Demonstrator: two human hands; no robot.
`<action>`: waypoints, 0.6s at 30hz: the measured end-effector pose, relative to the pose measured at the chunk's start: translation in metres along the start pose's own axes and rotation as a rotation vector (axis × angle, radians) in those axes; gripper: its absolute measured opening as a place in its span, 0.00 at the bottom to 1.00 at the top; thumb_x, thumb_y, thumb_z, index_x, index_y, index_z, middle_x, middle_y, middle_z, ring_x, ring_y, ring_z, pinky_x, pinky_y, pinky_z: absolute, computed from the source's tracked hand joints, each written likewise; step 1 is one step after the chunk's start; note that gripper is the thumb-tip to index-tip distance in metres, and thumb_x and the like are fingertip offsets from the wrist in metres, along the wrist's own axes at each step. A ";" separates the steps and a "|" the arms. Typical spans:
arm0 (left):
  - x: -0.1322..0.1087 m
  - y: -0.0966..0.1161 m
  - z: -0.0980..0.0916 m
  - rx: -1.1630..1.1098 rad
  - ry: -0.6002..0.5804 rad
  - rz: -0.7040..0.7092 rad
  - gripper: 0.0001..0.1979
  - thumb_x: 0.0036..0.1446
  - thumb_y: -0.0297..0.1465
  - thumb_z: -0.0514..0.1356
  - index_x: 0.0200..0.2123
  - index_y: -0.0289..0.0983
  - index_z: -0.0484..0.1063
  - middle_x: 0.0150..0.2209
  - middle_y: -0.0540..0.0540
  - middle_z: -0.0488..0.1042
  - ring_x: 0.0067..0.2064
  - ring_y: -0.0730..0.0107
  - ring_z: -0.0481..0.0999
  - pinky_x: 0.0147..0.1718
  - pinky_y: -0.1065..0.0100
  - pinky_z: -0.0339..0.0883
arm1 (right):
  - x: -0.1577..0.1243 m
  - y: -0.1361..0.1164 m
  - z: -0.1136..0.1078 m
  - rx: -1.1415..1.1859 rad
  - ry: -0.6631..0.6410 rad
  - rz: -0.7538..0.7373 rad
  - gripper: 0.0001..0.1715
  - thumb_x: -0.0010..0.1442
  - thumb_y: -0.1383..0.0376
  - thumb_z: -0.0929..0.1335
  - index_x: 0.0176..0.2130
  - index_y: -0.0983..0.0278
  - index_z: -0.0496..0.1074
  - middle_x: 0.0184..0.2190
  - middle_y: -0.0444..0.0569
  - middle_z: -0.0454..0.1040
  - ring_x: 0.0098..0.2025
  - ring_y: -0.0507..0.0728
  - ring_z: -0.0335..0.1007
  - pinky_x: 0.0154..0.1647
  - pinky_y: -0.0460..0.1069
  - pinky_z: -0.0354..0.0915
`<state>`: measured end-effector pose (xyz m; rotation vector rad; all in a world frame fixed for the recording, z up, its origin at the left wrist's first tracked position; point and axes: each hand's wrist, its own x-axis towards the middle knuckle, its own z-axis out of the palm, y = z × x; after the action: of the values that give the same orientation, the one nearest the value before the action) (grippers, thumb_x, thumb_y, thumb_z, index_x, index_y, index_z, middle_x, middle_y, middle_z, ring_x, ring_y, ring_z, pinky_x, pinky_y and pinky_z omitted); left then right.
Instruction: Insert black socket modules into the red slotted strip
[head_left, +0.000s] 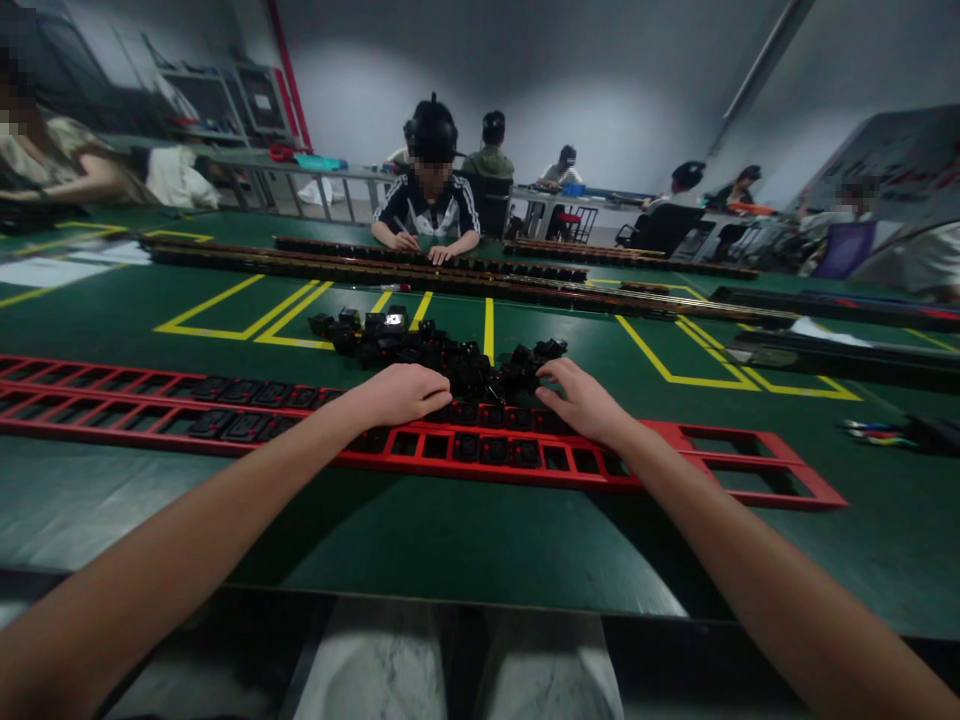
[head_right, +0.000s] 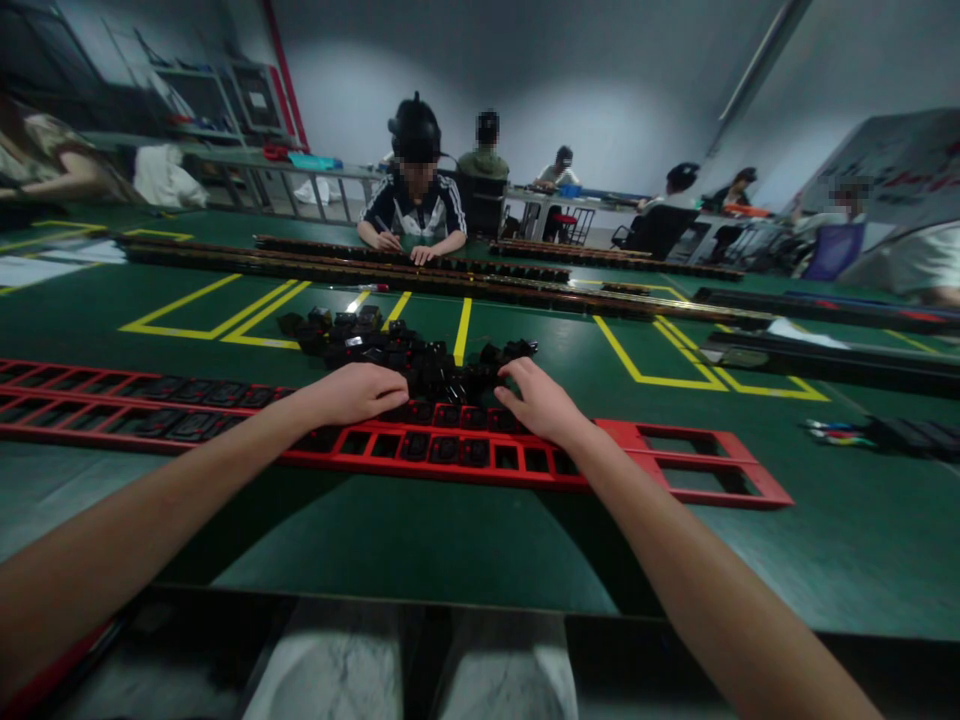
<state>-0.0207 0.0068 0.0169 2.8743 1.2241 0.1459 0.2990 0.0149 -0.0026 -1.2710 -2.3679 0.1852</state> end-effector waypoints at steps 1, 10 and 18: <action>0.000 0.000 0.000 0.001 -0.001 -0.001 0.16 0.68 0.37 0.50 0.32 0.38 0.72 0.35 0.47 0.77 0.35 0.67 0.74 0.33 0.68 0.59 | 0.000 -0.001 0.000 0.009 0.005 -0.020 0.20 0.67 0.58 0.63 0.54 0.63 0.70 0.54 0.58 0.70 0.56 0.65 0.70 0.59 0.63 0.67; -0.001 0.001 0.000 -0.012 -0.002 -0.008 0.15 0.68 0.36 0.50 0.33 0.38 0.72 0.35 0.47 0.77 0.36 0.67 0.73 0.33 0.67 0.58 | 0.001 -0.002 -0.001 -0.017 0.122 0.063 0.21 0.66 0.62 0.64 0.55 0.65 0.71 0.48 0.57 0.72 0.47 0.63 0.72 0.51 0.60 0.69; 0.000 0.000 0.000 -0.014 -0.003 -0.002 0.16 0.68 0.37 0.50 0.32 0.38 0.72 0.35 0.47 0.76 0.35 0.67 0.73 0.33 0.67 0.57 | 0.002 0.003 0.001 0.032 0.022 0.065 0.20 0.65 0.61 0.65 0.53 0.64 0.75 0.45 0.56 0.72 0.46 0.61 0.72 0.51 0.57 0.68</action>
<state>-0.0211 0.0067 0.0169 2.8605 1.2207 0.1498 0.2998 0.0181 -0.0039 -1.3288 -2.2985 0.2271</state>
